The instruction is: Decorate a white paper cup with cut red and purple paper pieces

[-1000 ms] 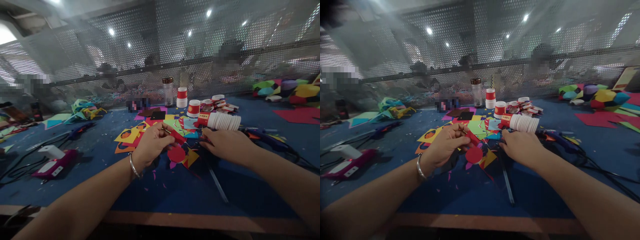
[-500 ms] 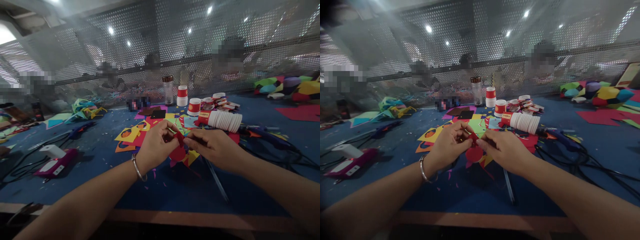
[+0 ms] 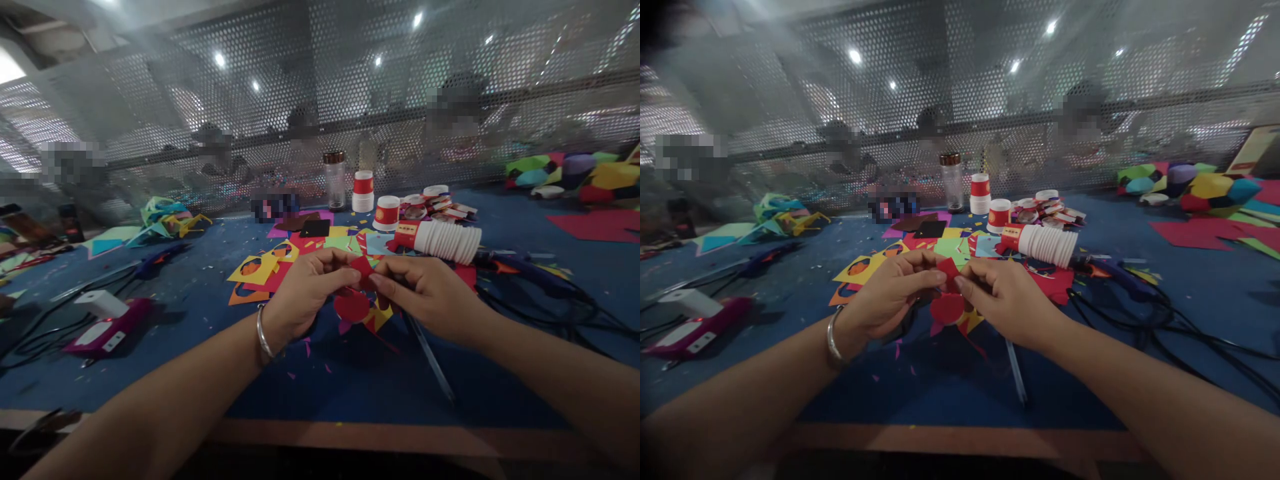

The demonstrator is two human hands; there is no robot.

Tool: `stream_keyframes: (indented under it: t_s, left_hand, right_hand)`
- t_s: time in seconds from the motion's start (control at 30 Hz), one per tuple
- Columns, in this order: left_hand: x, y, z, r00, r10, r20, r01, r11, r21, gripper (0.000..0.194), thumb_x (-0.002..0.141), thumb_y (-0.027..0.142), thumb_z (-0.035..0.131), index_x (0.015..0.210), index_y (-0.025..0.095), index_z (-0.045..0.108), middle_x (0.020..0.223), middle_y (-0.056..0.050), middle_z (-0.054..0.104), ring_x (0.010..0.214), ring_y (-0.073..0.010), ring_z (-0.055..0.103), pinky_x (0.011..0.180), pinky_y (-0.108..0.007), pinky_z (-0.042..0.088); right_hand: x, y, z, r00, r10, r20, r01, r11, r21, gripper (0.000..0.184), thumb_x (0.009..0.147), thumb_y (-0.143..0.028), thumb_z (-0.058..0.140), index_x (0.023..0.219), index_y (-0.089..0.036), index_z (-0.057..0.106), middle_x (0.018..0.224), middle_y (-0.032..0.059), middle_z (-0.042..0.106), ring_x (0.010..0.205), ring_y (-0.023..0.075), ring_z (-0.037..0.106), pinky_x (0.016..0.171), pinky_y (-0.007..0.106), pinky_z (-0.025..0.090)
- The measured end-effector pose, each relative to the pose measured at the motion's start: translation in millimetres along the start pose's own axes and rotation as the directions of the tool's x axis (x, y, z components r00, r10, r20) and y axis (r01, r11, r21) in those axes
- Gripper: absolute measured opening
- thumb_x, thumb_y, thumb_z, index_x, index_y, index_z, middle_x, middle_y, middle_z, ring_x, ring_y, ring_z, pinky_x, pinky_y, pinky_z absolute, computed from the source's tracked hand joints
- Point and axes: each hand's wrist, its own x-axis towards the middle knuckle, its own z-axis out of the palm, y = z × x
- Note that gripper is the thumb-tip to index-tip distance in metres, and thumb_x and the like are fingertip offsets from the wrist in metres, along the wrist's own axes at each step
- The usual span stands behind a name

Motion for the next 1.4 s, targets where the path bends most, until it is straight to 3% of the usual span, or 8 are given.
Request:
stream_keyframes:
  t_s: [0.2, 0.5, 0.6, 0.73, 0.83, 1.03, 1.13, 1.4]
  left_hand:
    - [0.3, 0.3, -0.1, 0.993, -0.115, 0.004, 0.115, 0.986, -0.121, 0.030, 0.049, 0.014, 0.094, 0.068, 0.013, 0.070, 0.063, 0.003, 0.069, 0.057, -0.0063, 0.062, 0.061, -0.018, 0.048]
    - [4.7, -1.0, -3.7, 0.989, -0.144, -0.042, 0.138, 0.982, -0.130, 0.013, 0.071, 0.013, 0.079, 0.065, 0.014, 0.068, 0.060, 0.002, 0.067, 0.056, -0.0070, 0.061, 0.059, -0.019, 0.048]
    - [5.4, 1.0, -5.2, 0.982, -0.165, -0.086, 0.154, 0.980, -0.124, 0.014, 0.073, 0.013, 0.077, 0.064, 0.014, 0.067, 0.061, 0.002, 0.067, 0.055, -0.0071, 0.061, 0.059, -0.020, 0.048]
    - [5.1, 2.9, -5.8, 0.976, -0.189, -0.108, 0.173, 0.974, -0.145, 0.015, 0.074, 0.010, 0.076, 0.063, 0.014, 0.066, 0.061, 0.002, 0.067, 0.056, -0.0073, 0.062, 0.058, -0.019, 0.049]
    - [4.4, 3.3, -4.9, 0.970, -0.224, -0.094, 0.209, 0.966, -0.151, 0.015, 0.077, 0.009, 0.074, 0.064, 0.014, 0.067, 0.061, 0.001, 0.068, 0.056, -0.0080, 0.064, 0.059, -0.019, 0.051]
    - [4.2, 1.0, -4.7, 0.973, -0.222, -0.056, 0.211, 0.964, -0.161, 0.014, 0.075, 0.012, 0.080, 0.066, 0.013, 0.069, 0.067, 0.000, 0.071, 0.060, -0.0084, 0.067, 0.062, -0.019, 0.053]
    - [4.2, -1.1, -4.7, 0.980, -0.197, -0.037, 0.190, 0.970, -0.150, 0.015, 0.074, 0.014, 0.082, 0.067, 0.014, 0.069, 0.067, 0.001, 0.069, 0.060, -0.0077, 0.066, 0.063, -0.020, 0.054]
    - [2.5, -6.3, -0.5, 0.992, -0.123, -0.037, 0.119, 0.988, -0.102, 0.008, 0.076, 0.013, 0.077, 0.070, 0.015, 0.072, 0.067, 0.001, 0.070, 0.060, -0.0085, 0.065, 0.067, -0.023, 0.055]
  right_hand:
    - [-0.1, 0.9, 1.1, 0.999, 0.035, 0.024, -0.038, 0.993, 0.110, 0.031, 0.097, -0.038, 0.053, 0.072, -0.021, 0.061, 0.063, -0.0002, 0.064, 0.053, 0.0120, 0.056, 0.051, 0.026, 0.042]
    - [-2.0, 0.5, 2.8, 1.000, 0.004, 0.002, -0.004, 0.999, 0.032, 0.032, 0.100, -0.037, 0.050, 0.074, -0.020, 0.061, 0.063, -0.0006, 0.064, 0.056, 0.0122, 0.056, 0.055, 0.027, 0.041]
    - [-3.2, 0.3, 3.4, 0.996, -0.046, -0.076, 0.043, 0.998, -0.044, 0.030, 0.099, -0.035, 0.051, 0.076, -0.021, 0.061, 0.063, -0.0009, 0.063, 0.056, 0.0124, 0.054, 0.053, 0.026, 0.040]
    - [-4.7, 0.6, 4.0, 0.980, -0.166, -0.107, 0.144, 0.971, -0.193, 0.012, 0.096, -0.027, 0.055, 0.095, -0.019, 0.064, 0.078, 0.0024, 0.070, 0.060, 0.0136, 0.059, 0.056, 0.027, 0.046]
    - [-5.6, 1.7, 4.5, 0.953, -0.272, -0.133, 0.217, 0.920, -0.327, 0.015, 0.096, -0.023, 0.054, 0.105, -0.019, 0.066, 0.087, 0.0052, 0.072, 0.060, 0.0141, 0.061, 0.059, 0.028, 0.048]
    - [-6.0, 5.6, 4.8, 0.918, -0.378, -0.120, 0.295, 0.853, -0.429, 0.014, 0.098, -0.021, 0.053, 0.103, -0.021, 0.067, 0.094, 0.0074, 0.074, 0.071, 0.0165, 0.067, 0.065, 0.028, 0.051]
    - [-5.1, 6.1, 4.2, 0.921, -0.372, -0.118, 0.297, 0.864, -0.406, 0.013, 0.098, -0.021, 0.053, 0.099, -0.022, 0.066, 0.093, 0.0068, 0.073, 0.077, 0.0178, 0.069, 0.068, 0.029, 0.052]
    - [-1.5, 1.6, 1.6, 0.975, -0.181, -0.128, 0.154, 0.969, -0.192, 0.013, 0.094, -0.026, 0.056, 0.084, -0.021, 0.063, 0.068, -0.0009, 0.062, 0.054, 0.0114, 0.052, 0.051, 0.026, 0.040]
